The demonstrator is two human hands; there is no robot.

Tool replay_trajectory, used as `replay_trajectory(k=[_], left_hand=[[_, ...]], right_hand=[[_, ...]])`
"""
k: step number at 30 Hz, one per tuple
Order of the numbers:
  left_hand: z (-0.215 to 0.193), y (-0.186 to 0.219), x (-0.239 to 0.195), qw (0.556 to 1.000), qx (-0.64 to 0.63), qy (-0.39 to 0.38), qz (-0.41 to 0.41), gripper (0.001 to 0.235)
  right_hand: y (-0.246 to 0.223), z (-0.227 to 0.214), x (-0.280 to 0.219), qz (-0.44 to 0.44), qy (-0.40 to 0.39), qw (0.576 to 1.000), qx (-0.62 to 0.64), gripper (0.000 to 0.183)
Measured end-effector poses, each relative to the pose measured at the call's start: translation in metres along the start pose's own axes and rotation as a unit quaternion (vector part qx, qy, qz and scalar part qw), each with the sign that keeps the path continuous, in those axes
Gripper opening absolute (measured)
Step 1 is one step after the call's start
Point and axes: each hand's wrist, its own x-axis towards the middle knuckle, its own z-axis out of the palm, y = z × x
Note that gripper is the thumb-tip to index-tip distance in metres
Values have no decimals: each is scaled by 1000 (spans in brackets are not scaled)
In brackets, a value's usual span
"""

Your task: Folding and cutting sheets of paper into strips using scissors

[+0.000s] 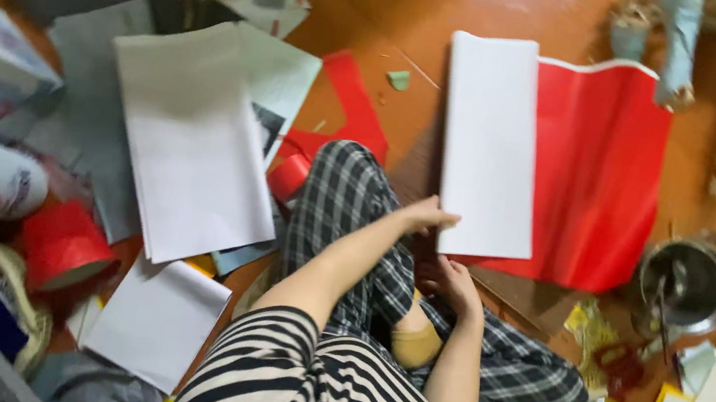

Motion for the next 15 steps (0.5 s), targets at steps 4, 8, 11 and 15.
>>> replay_trajectory(k=[4, 8, 11, 15], left_hand=[[15, -3, 3, 992, -6, 85, 87, 69], [-11, 16, -28, 945, -261, 23, 198, 66], [-55, 22, -78, 928, -274, -21, 250, 59], [-114, -4, -92, 957, -239, -37, 160, 51]], right_hand=[[-50, 24, -77, -47, -58, 997, -8, 84], [28, -80, 35, -106, 49, 990, 85, 105], [29, -123, 32, -215, 58, 875, 431, 102], [3, -146, -6, -299, 92, 714, 626, 61]])
